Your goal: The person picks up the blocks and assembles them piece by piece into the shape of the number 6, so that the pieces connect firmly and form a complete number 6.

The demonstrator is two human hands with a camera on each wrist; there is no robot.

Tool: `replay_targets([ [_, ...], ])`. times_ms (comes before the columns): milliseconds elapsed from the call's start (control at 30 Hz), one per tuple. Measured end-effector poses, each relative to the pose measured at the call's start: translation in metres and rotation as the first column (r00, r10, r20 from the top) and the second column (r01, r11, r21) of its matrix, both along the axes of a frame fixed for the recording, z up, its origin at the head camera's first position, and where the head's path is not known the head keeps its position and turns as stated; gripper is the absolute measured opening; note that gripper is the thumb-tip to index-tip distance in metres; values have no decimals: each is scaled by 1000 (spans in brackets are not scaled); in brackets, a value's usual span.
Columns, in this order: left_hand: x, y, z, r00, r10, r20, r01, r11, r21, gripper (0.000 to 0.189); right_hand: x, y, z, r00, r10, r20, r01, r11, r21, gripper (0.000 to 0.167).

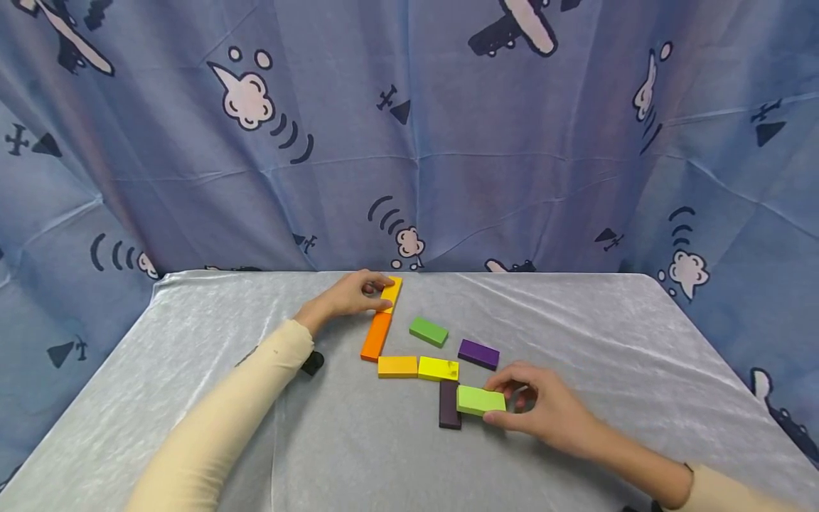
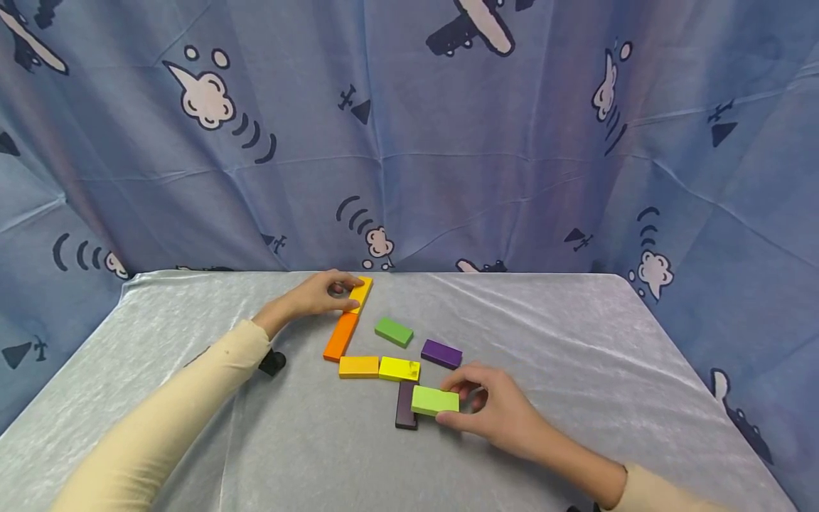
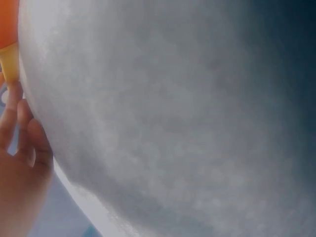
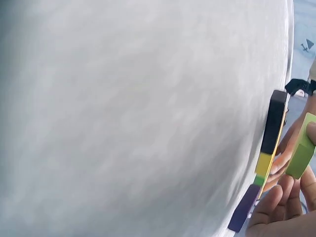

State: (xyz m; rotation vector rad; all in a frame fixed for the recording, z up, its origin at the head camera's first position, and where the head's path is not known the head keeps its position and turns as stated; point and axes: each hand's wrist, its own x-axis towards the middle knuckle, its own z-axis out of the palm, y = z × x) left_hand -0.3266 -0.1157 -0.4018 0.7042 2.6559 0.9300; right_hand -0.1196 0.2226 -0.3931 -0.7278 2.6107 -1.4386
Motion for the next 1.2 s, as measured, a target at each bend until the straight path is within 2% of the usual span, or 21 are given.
replay_targets([
  [400,0,-1,0,1000,-2,-5,2,1000,1,50,3,-28,-2,999,46,7,-46,998,-33,29],
  [867,0,0,0,1000,-5,-4,5,1000,-9,50,5,-49,-4,996,63,61,-60,997,-46,28],
  [1200,0,-1,1,1000,-18,-11,18,1000,-1,49,6,-61,-4,994,60,86,-59,998,-20,26],
])
